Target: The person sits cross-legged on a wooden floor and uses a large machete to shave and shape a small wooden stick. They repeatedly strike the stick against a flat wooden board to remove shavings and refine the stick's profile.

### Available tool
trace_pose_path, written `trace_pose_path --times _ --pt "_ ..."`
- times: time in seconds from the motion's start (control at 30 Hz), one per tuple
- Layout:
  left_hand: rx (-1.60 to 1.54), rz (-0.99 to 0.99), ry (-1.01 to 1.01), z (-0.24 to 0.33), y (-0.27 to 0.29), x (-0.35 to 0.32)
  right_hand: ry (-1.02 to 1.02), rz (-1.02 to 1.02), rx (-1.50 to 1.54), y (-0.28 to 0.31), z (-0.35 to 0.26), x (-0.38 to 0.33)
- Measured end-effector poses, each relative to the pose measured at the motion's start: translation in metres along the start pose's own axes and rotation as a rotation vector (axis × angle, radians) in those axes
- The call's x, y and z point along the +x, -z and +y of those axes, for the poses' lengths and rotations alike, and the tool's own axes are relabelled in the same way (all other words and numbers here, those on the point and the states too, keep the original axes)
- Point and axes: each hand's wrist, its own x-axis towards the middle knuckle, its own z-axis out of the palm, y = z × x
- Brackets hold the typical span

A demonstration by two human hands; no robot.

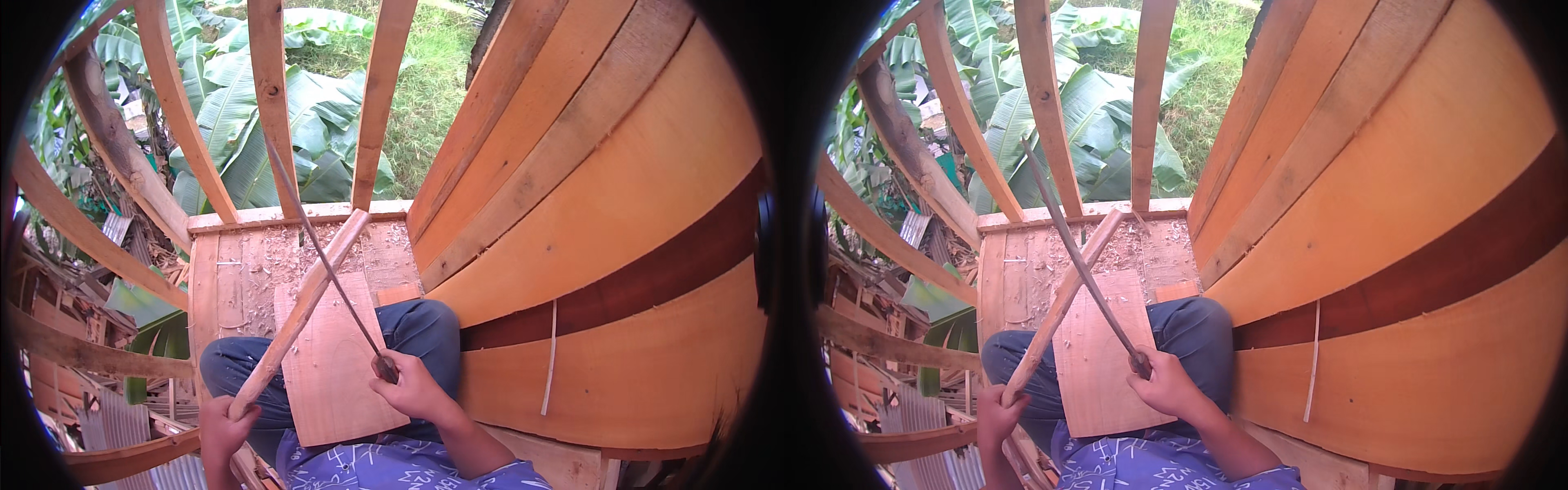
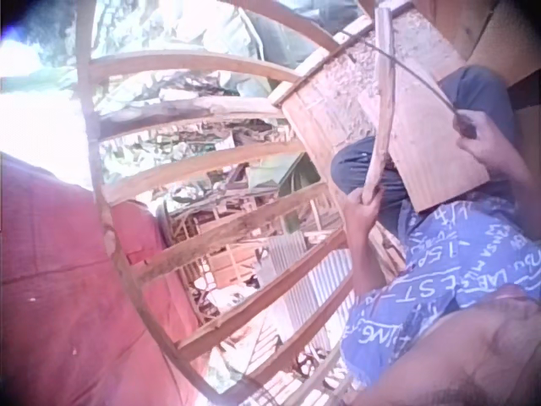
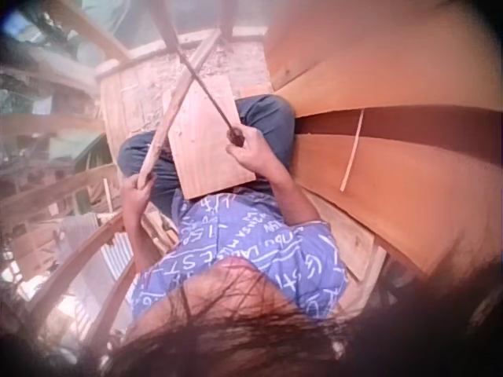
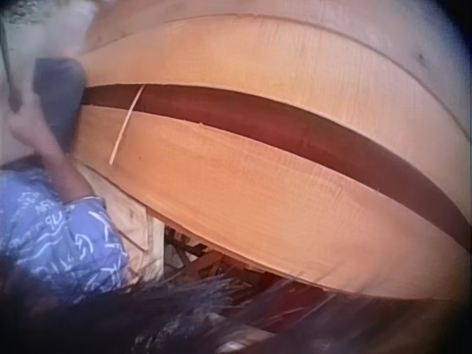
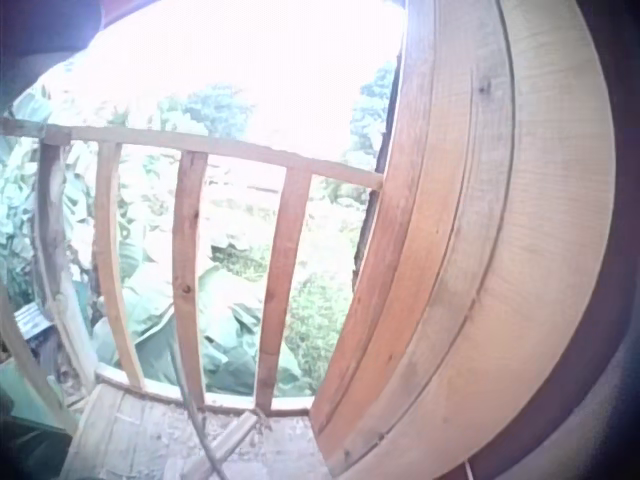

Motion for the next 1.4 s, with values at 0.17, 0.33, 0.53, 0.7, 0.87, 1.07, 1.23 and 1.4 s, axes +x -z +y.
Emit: trace_pose_path --times 0.17,0.33,0.53,0.7,0.87,1.07,1.23,1.4 --pt "0.062 0.043 0.111 -0.03 -0.001 -0.021 -0.114 0.089 -0.147 0.001 0.01 -0.023" --pt "-0.024 0.039 0.161 -0.038 -0.012 -0.031 -0.134 0.08 -0.224 -0.012 0.016 -0.034" --pt "-0.142 0.024 0.105 -0.025 -0.017 -0.028 -0.031 0.118 -0.415 -0.019 -0.014 -0.032" --pt "-0.206 0.009 0.027 0.007 -0.012 -0.033 0.248 0.259 -0.579 -0.009 -0.012 -0.027" --pt "-0.206 -0.035 0.016 0.005 -0.006 -0.044 0.364 0.484 -0.83 0.011 -0.021 -0.007" --pt "-0.194 -0.046 0.046 0.004 -0.009 -0.047 0.348 0.478 -0.773 0.016 -0.021 -0.003" --pt "-0.236 -0.093 0.04 0.01 -0.009 -0.044 0.379 0.506 -0.819 0.015 -0.033 0.004" --pt "-0.181 -0.088 0.055 0.004 0.002 -0.048 0.221 0.639 -0.741 0.046 -0.034 0.024"
